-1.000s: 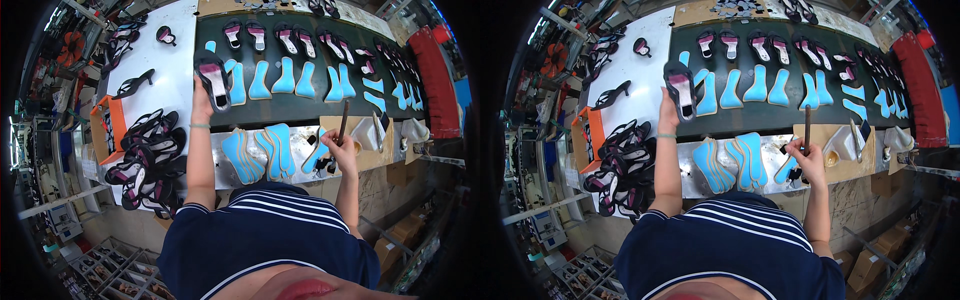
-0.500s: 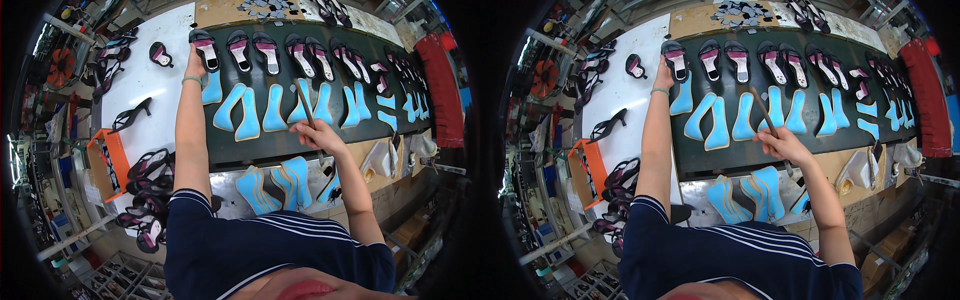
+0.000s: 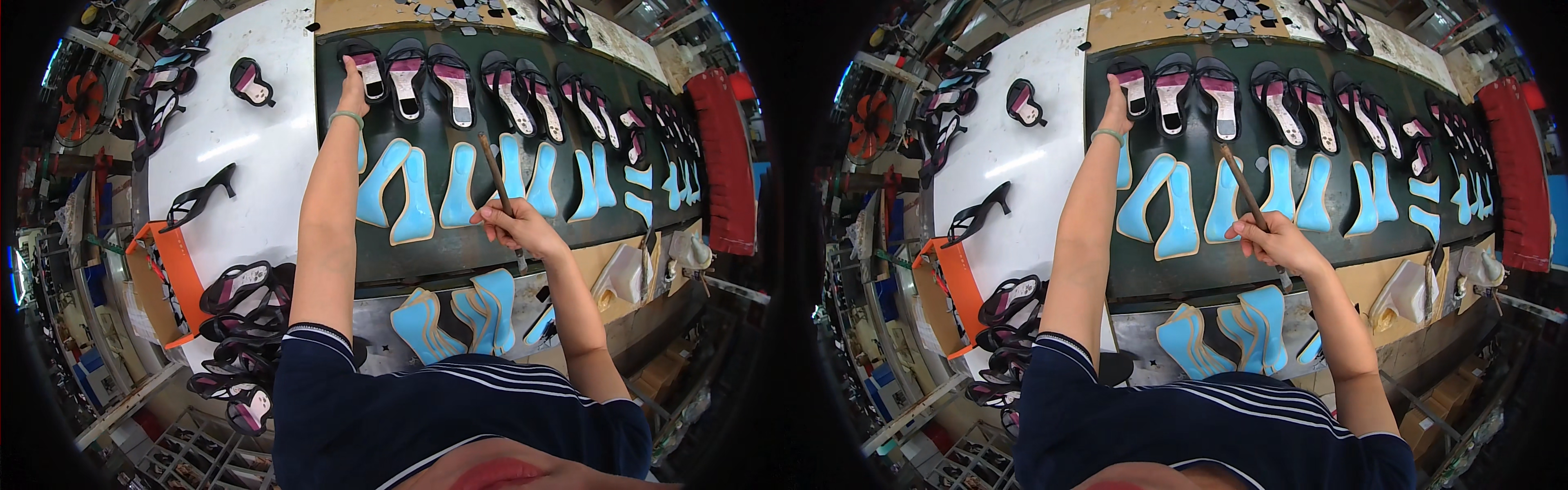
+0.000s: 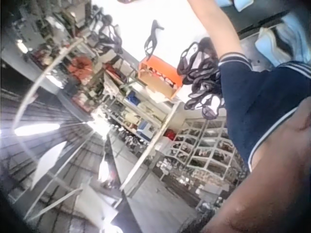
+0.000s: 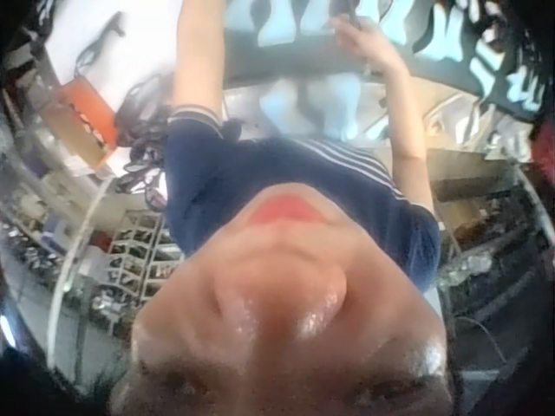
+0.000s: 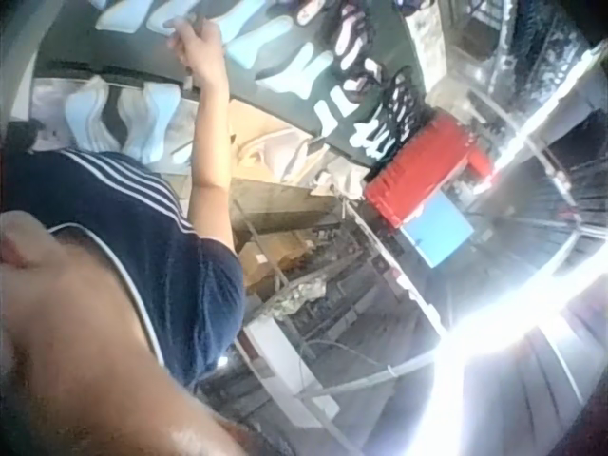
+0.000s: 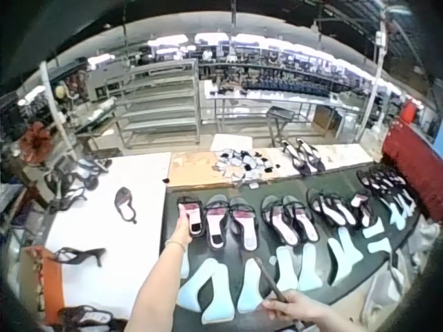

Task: The person applies glue to shoe insoles and shoes using a brush, attaches small black pads to the shoes, and arranges the insoles on a conveyor belt.

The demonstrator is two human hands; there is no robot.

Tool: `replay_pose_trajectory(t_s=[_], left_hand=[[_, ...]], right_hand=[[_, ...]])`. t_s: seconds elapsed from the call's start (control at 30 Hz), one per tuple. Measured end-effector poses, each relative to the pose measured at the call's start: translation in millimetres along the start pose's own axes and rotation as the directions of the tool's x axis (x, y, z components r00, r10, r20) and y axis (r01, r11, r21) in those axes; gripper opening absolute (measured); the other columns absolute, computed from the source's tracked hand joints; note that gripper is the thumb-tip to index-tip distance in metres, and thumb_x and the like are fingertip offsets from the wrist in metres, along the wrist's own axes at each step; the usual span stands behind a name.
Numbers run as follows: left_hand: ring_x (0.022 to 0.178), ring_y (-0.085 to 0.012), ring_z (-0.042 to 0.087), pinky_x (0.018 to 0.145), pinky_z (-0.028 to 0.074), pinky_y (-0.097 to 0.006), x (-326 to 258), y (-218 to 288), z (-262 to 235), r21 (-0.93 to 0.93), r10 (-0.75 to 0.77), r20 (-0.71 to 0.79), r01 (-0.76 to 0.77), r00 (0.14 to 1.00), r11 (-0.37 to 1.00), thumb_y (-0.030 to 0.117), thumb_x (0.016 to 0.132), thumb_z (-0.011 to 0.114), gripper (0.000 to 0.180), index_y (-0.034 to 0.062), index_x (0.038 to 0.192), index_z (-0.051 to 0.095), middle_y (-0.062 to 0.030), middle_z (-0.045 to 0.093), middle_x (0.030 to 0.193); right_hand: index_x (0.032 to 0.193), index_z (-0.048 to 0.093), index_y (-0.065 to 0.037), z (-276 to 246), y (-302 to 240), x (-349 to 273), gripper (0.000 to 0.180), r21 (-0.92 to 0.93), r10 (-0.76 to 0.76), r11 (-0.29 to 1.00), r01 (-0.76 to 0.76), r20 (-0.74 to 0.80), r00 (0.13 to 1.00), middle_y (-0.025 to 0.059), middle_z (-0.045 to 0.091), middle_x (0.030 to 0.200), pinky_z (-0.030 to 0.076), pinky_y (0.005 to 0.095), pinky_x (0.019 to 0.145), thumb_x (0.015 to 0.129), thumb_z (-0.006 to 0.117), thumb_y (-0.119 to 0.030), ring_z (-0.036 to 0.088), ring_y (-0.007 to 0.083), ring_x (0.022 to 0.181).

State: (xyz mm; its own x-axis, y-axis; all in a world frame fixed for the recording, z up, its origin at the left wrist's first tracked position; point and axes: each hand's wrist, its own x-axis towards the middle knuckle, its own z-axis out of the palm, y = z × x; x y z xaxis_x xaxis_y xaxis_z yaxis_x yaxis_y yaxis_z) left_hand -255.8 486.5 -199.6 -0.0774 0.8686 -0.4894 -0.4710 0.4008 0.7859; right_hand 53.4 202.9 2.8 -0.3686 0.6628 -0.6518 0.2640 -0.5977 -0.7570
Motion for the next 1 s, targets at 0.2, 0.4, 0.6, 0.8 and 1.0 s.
replay_pose_trajectory(t_s=[0.2, 0.4, 0.6, 0.8, 1.0], left_hand=[[0.122, -0.0326, 0.047, 0.098, 0.037, -0.039, -33, -19, 40, 0.059, 0.097, -0.193, -0.087, 0.976, 0.994, 0.071, 0.088, 0.033, 0.09, -0.0065, 0.131, 0.045, -0.0199, 0.05, 0.132], [0.079, -0.0367, 0.064, 0.077, 0.048, -0.042, -67, -10, -1, 0.54, 0.594, -0.336, -0.368, 0.731, 0.757, 0.04, 0.094, 0.045, 0.051, -0.0064, 0.09, 0.067, -0.0231, 0.067, 0.083], [0.083, -0.0373, 0.064, 0.079, 0.049, -0.041, -137, 7, -15, 0.76, 0.692, -0.2, -0.336, 0.693, 0.556, 0.017, 0.085, 0.057, 0.026, -0.0065, 0.092, 0.066, -0.0221, 0.067, 0.085], [0.104, -0.0394, 0.056, 0.09, 0.045, -0.043, -154, -1, -30, 0.956, 0.522, 0.002, -0.154, 0.853, 0.249, 0.008, 0.082, 0.051, 0.03, -0.006, 0.107, 0.061, -0.027, 0.059, 0.108], [0.107, -0.0414, 0.053, 0.093, 0.044, -0.045, -157, 2, -33, 0.965, 0.377, -0.019, -0.082, 0.926, 0.251, 0.005, 0.081, 0.049, 0.037, -0.0085, 0.115, 0.054, -0.0287, 0.056, 0.112]], right_hand=[[0.092, 0.065, -0.001, -15, -2, -2, 0.035, 0.073, -0.157, 0.982, 0.173, -0.181, 0.971, 0.0002, 0.054, 0.063, 0.031, 0.0221, 0.043, 0.097, 0.05, -0.032, 0.042, 0.0052, 0.046], [0.094, 0.065, 0.003, -32, -69, 34, 0.051, 0.054, -0.523, 0.751, 0.659, -0.561, 0.642, 0.0089, 0.064, 0.081, 0.044, 0.0271, 0.059, 0.098, 0.043, -0.042, 0.056, 0.0145, 0.059], [0.095, 0.065, 0.005, -49, -90, 161, 0.024, -0.007, -0.701, 0.66, 0.752, -0.367, 0.612, 0.0107, 0.067, 0.085, 0.053, 0.026, 0.067, 0.09, 0.063, -0.019, 0.067, 0.0165, 0.077], [0.097, 0.066, 0.004, -64, -87, 258, 0.014, -0.102, -0.663, 0.739, 0.666, -0.283, 0.693, 0.0096, 0.068, 0.088, 0.053, 0.0248, 0.065, 0.088, 0.061, -0.006, 0.067, 0.015, 0.077], [0.097, 0.067, 0.004, -68, -92, 288, 0.016, -0.164, -0.672, 0.74, 0.653, -0.231, 0.704, 0.0096, 0.069, 0.085, 0.054, 0.0259, 0.066, 0.088, 0.061, -0.007, 0.067, 0.0142, 0.076]])
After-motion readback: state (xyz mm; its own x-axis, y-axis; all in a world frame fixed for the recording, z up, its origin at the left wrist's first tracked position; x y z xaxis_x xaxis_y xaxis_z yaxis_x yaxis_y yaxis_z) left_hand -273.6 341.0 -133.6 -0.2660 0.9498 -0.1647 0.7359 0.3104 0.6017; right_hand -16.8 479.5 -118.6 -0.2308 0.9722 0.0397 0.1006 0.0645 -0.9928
